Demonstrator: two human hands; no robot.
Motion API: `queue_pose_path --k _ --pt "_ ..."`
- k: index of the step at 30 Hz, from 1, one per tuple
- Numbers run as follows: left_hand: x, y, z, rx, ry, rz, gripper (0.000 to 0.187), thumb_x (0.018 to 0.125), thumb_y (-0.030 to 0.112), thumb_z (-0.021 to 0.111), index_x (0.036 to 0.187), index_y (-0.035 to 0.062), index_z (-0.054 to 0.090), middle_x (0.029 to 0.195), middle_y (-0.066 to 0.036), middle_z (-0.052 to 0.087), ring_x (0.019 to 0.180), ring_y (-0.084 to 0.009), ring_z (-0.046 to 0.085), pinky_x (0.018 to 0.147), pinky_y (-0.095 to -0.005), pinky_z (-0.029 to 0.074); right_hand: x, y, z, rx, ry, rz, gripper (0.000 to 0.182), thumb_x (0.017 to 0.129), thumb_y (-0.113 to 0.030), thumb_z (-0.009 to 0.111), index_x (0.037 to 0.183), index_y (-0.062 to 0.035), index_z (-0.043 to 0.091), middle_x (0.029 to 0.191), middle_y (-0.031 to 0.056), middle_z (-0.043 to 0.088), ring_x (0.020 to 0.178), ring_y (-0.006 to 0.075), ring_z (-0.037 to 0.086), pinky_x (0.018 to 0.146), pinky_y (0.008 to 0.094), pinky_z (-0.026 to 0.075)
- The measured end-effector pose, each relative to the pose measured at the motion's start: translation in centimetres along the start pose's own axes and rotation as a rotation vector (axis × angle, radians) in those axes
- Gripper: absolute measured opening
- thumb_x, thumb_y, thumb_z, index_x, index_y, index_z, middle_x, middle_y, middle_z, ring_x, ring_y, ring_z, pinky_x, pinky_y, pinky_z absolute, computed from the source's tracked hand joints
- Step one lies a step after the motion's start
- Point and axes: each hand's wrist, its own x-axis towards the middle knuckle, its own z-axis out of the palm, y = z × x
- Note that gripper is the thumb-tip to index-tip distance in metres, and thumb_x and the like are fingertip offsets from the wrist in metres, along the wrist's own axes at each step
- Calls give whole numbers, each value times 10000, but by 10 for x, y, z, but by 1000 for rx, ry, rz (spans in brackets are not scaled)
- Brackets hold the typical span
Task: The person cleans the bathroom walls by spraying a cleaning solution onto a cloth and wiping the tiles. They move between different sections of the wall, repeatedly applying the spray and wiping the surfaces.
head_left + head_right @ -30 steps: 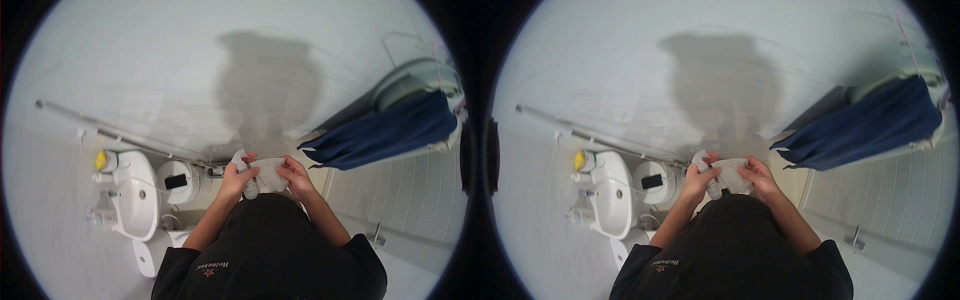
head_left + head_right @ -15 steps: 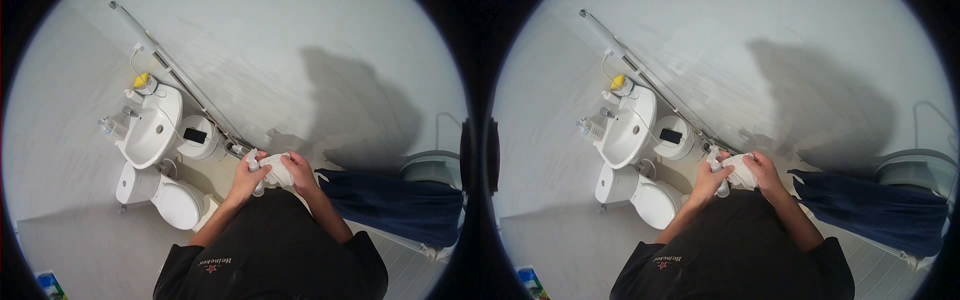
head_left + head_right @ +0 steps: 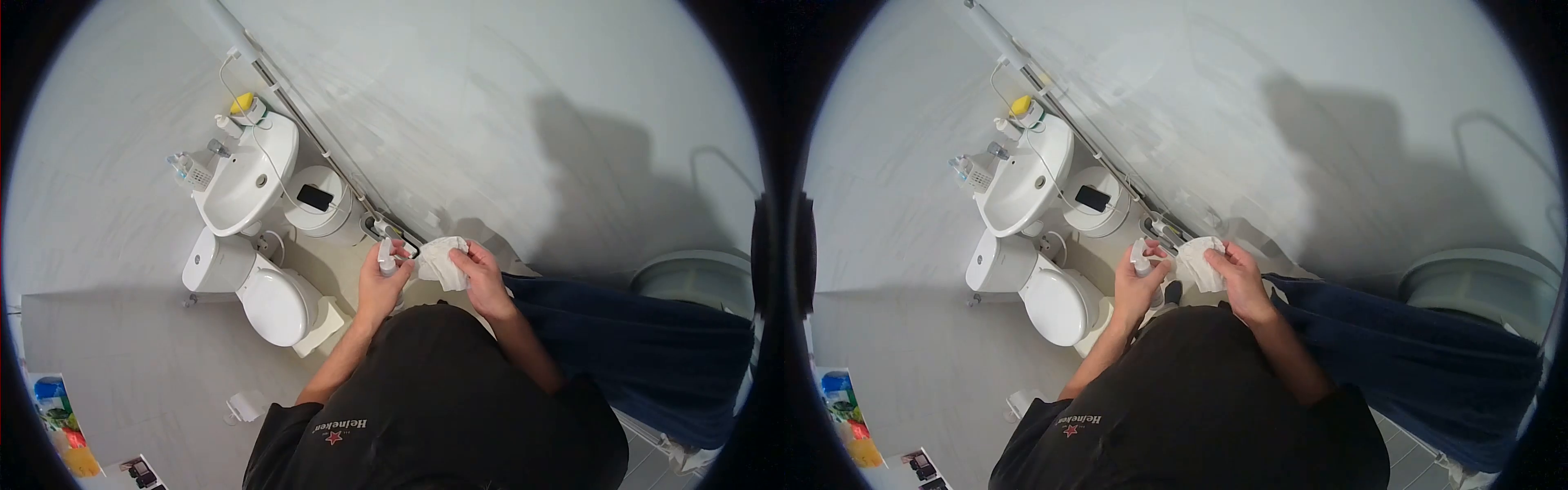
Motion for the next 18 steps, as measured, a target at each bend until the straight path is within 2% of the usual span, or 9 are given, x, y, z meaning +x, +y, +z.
queue_pose_path --k 5,8,10,13,18 --pt "-6 13 18 129 -76 53 309 877 32 727 1156 39 595 890 23 611 817 -56 573 726 -232 484 -3 -3 -3 -82 35 -48 247 987 -182 619 1145 8 626 1006 46 679 878 90 623 791 247 491" --pt "-1 19 30 98 -213 73 320 875 52 747 1154 29 592 878 25 615 823 -50 568 736 -235 490 -2 -5 -1 -201 34 -92 256 991 -211 626 1126 6 632 978 27 671 865 72 607 759 235 476" --pt "2 20 35 111 -246 91 415 843 53 787 1195 18 570 926 -5 626 839 -76 580 756 -254 496 -7 -8 6 -234 73 -115 207 990 -211 630 1075 -23 641 922 -15 647 817 37 566 722 216 450" --pt "7 21 37 158 -297 167 438 831 64 803 1197 19 567 968 -19 629 889 -94 589 783 -268 507 -4 -8 5 -280 100 -164 225 994 -213 625 1092 -13 644 927 -14 649 821 41 570 722 217 450" --pt "17 17 36 215 -342 156 458 825 60 804 1211 14 560 1010 -31 631 940 -110 602 820 -289 518 0 -10 3 -244 91 -153 228 996 -193 618 1101 5 660 905 -14 643 790 43 554 696 217 440"
